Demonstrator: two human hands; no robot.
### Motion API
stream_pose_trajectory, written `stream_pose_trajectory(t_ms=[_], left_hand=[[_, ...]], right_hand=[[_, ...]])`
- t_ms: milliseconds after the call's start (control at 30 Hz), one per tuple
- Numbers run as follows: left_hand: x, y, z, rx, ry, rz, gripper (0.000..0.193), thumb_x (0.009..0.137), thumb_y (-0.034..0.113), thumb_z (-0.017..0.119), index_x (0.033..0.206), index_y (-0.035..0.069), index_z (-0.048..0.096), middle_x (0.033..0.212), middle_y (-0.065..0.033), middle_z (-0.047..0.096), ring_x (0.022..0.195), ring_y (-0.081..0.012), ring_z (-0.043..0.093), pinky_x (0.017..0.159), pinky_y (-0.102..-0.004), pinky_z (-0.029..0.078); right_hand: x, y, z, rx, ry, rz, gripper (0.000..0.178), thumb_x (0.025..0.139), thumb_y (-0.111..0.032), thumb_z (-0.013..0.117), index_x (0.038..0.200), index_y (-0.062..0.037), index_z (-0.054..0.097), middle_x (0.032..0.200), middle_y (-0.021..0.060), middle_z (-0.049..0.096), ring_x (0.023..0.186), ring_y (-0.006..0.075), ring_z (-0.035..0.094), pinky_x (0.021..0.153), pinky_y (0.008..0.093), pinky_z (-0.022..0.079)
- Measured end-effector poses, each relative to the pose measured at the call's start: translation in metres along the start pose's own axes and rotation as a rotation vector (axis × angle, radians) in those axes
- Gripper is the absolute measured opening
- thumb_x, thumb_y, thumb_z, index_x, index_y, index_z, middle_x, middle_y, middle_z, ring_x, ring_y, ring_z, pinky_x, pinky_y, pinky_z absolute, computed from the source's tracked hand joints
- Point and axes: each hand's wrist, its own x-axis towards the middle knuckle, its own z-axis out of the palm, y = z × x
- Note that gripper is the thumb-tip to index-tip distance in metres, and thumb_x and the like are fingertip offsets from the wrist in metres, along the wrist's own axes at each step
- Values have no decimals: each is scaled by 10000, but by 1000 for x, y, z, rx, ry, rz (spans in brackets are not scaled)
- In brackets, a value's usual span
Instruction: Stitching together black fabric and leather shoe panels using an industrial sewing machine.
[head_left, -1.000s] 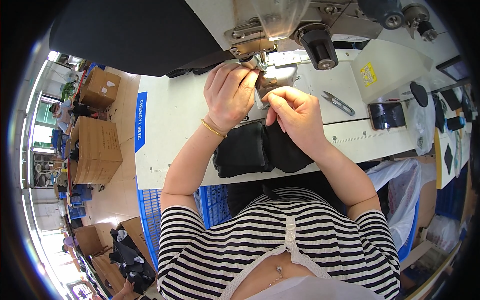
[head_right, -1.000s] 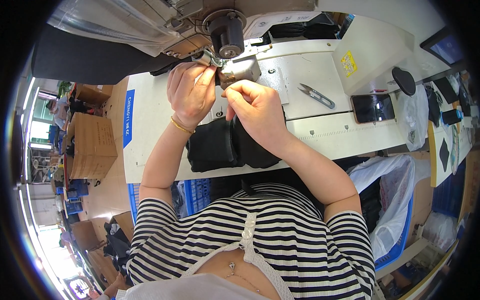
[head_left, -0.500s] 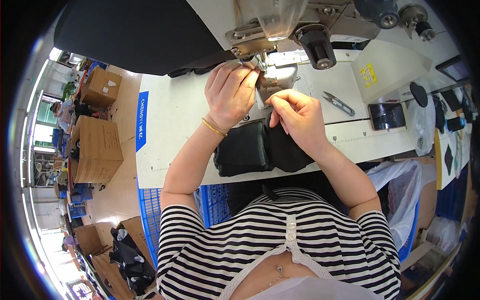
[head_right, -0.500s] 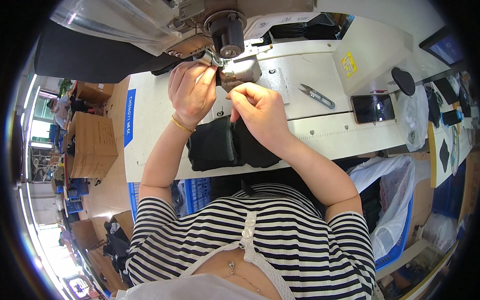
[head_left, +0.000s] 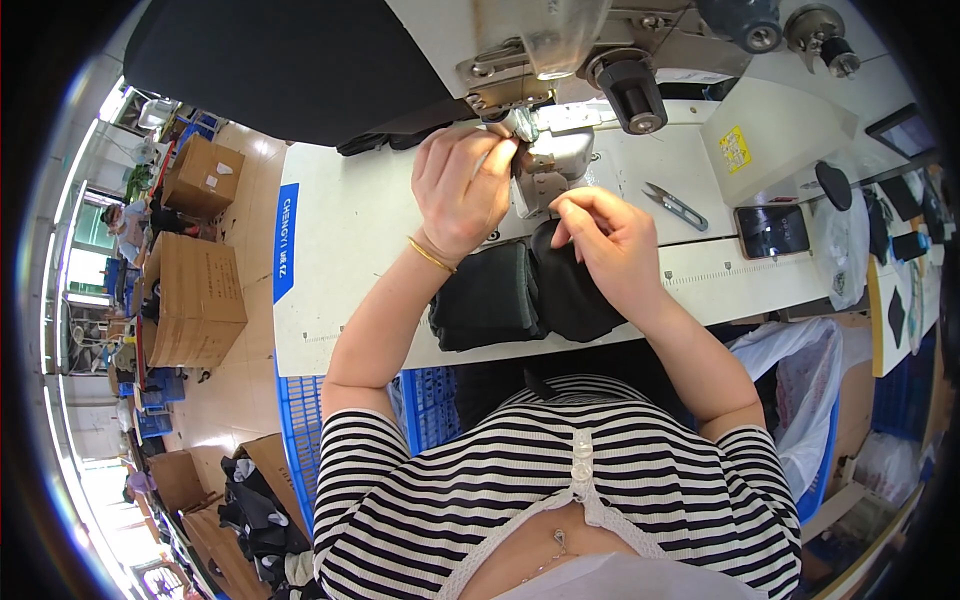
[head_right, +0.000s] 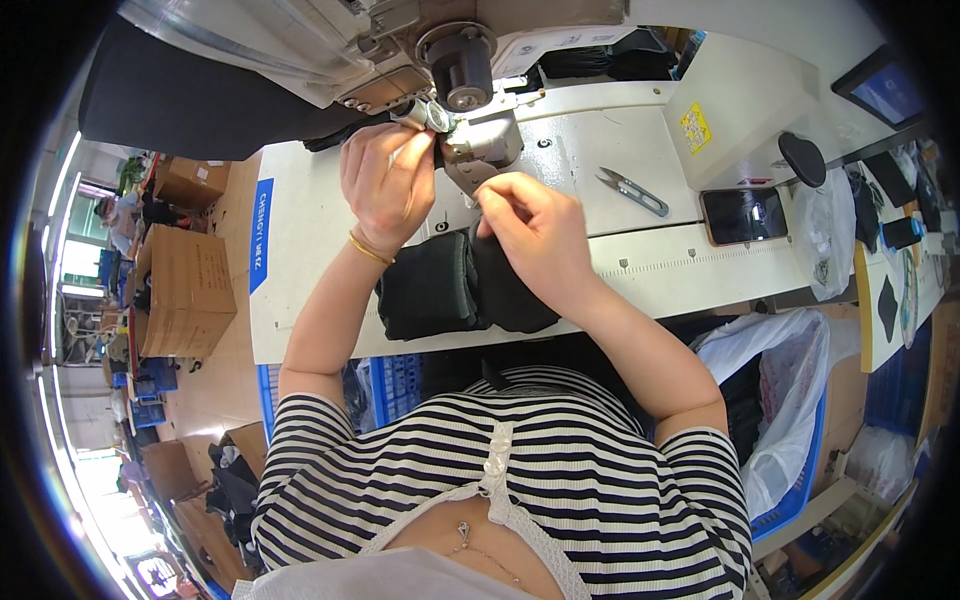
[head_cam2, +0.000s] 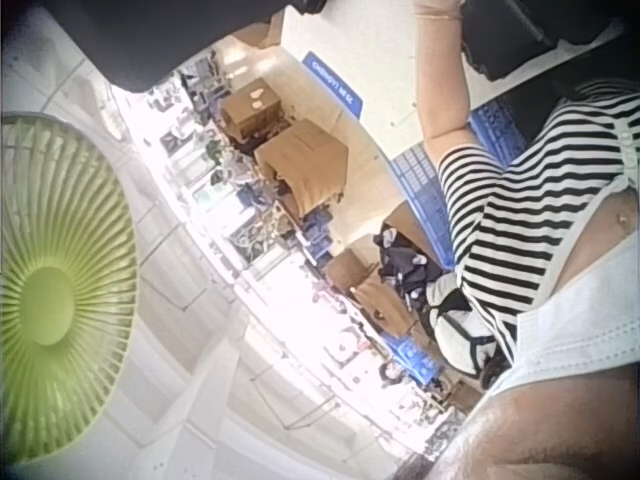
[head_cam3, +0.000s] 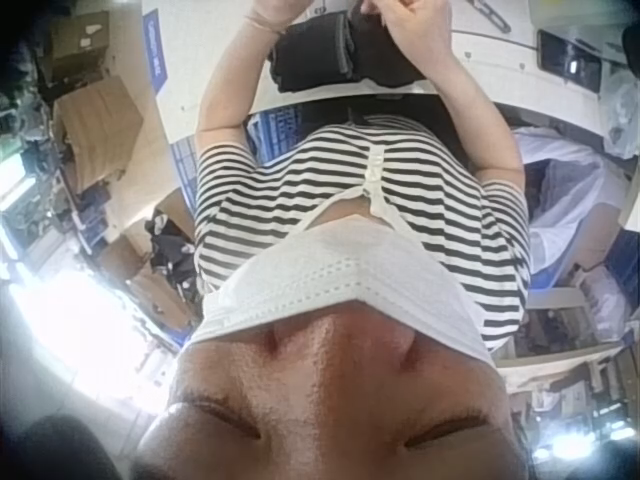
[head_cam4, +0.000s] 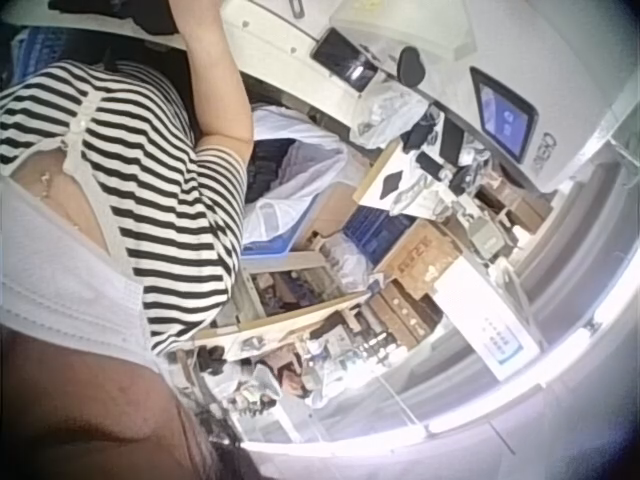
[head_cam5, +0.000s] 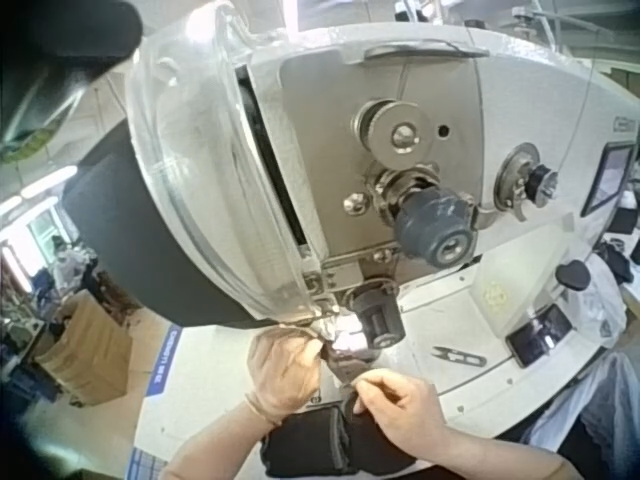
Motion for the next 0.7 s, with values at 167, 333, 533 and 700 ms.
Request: stream_pose_trajectory(t_ms=[167,333,533,700], left_hand=[[-10,9,-2,-68,-163,-468,290,655,0,741,923,18,631,976,-99,596,925,-320,571,819,-418,447],[-24,-12,-2,-116,-339,-424,276,662,-28,656,932,15,623,975,-116,607,936,-333,566,836,-422,446],[-122,-57,-86,246,-628,-405,491,668,-59,573,1147,24,643,1123,-86,634,1039,-293,556,914,-407,428],[-163,-44,-146,135,-998,-466,518,715,-62,553,1224,16,612,1368,-110,529,1229,-303,482,1034,-417,387]], right_hand=[[-19,24,-35,-853,203,-313,534,762,-298,792,1112,64,616,1053,135,564,998,314,550,880,413,448],[-33,36,-34,-854,66,-192,579,760,-299,790,1159,73,594,1068,150,564,1008,318,553,871,407,451],[-38,27,-28,-872,97,-321,510,794,-246,762,1185,38,599,1095,145,563,1008,312,547,892,405,430],[-38,31,-27,-890,79,-450,341,803,-133,743,1111,-15,657,990,108,570,912,265,559,812,380,445]])
